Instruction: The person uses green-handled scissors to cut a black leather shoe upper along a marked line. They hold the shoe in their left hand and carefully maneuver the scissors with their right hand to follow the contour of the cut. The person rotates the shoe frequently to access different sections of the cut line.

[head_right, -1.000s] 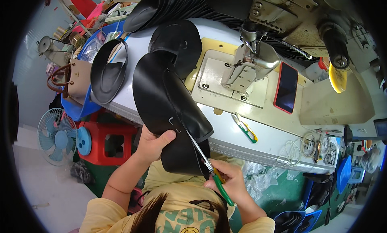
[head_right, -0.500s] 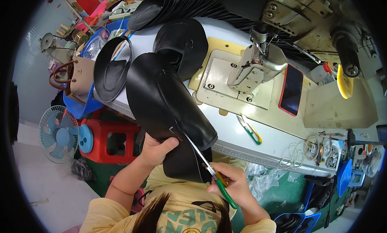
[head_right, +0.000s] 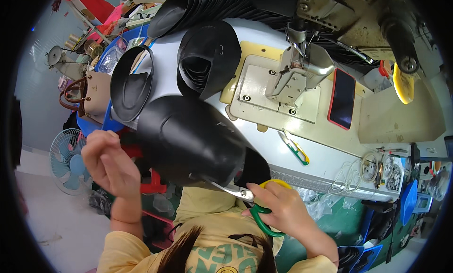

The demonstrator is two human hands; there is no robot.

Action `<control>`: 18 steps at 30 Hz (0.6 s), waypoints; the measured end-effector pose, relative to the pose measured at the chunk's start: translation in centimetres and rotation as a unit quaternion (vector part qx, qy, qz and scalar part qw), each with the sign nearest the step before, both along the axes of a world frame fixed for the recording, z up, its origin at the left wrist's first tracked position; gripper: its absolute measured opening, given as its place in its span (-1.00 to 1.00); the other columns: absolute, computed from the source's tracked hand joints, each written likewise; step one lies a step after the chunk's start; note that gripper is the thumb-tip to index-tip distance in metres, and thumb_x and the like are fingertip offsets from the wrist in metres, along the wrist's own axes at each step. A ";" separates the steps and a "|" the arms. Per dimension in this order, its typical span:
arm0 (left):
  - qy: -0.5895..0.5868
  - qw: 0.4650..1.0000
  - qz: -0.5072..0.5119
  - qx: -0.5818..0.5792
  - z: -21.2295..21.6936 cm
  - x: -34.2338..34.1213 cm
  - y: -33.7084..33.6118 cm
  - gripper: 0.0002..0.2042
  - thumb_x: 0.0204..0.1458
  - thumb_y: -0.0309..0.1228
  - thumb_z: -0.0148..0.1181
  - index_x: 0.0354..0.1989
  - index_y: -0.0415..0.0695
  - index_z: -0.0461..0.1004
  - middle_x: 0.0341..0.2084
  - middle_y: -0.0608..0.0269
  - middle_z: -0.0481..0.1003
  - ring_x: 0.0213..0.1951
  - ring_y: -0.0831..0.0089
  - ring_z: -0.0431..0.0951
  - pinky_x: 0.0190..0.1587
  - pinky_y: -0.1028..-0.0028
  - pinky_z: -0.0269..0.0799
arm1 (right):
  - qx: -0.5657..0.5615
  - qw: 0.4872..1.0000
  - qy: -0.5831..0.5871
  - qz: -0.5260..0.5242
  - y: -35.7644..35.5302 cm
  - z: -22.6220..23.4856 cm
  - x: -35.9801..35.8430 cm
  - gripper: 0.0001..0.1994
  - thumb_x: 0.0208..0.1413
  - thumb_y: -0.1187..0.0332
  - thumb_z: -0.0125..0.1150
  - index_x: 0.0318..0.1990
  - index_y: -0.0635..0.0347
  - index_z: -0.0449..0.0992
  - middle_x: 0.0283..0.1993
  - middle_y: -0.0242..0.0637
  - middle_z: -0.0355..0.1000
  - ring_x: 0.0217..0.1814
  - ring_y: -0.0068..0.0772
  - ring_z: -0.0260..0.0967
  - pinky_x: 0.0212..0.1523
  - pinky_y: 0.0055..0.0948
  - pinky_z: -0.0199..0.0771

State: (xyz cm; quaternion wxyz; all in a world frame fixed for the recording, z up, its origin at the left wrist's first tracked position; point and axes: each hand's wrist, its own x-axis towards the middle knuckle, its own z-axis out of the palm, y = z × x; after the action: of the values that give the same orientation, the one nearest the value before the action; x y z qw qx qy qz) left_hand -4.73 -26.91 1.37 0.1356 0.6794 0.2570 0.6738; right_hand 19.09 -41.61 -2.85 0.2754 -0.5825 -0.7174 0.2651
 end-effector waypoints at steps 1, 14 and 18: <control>0.302 0.944 -0.135 -0.018 2.5 -1.7 -0.2 -0.88 -0.04 -0.50 0.02 -0.32 -0.20 0.38 -0.42 0.14 0.39 -0.40 0.37 0.33 -0.35 0.50 0.25 | 0.019 0.998 -0.041 0.036 0.3 0.3 0.3 -0.50 -0.28 0.21 0.36 -0.12 0.19 0.42 -0.50 -0.29 0.29 -0.51 -0.32 0.31 -0.52 -0.44 0.30; 0.676 0.492 -0.528 -0.149 4.5 5.8 1.8 -0.83 -0.18 -0.58 0.03 -0.36 -0.29 0.26 -0.42 -0.03 0.36 -0.25 -0.01 0.37 -0.23 0.15 0.27 | 0.038 0.957 -0.250 0.144 -0.8 5.3 1.6 -0.45 -0.35 0.32 0.30 -0.05 0.10 0.36 -0.50 -0.36 0.21 -0.56 -0.36 0.30 -0.60 -0.39 0.30; 0.569 0.623 -0.492 -0.215 4.6 4.1 2.1 -0.82 -0.14 -0.56 0.09 -0.32 -0.27 0.32 -0.44 0.05 0.39 -0.28 0.06 0.40 -0.24 0.25 0.31 | 0.039 0.970 -0.232 0.056 -2.1 5.7 3.0 -0.46 -0.37 0.24 0.35 -0.10 0.13 0.41 -0.54 -0.37 0.21 -0.60 -0.34 0.26 -0.60 -0.39 0.27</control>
State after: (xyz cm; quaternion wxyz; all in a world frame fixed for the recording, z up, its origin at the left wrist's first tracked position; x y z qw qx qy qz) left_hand -0.62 -24.80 5.98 0.4157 0.9039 0.0479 -0.0886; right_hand 22.12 -43.68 2.84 0.1091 -0.5753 -0.8032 0.1097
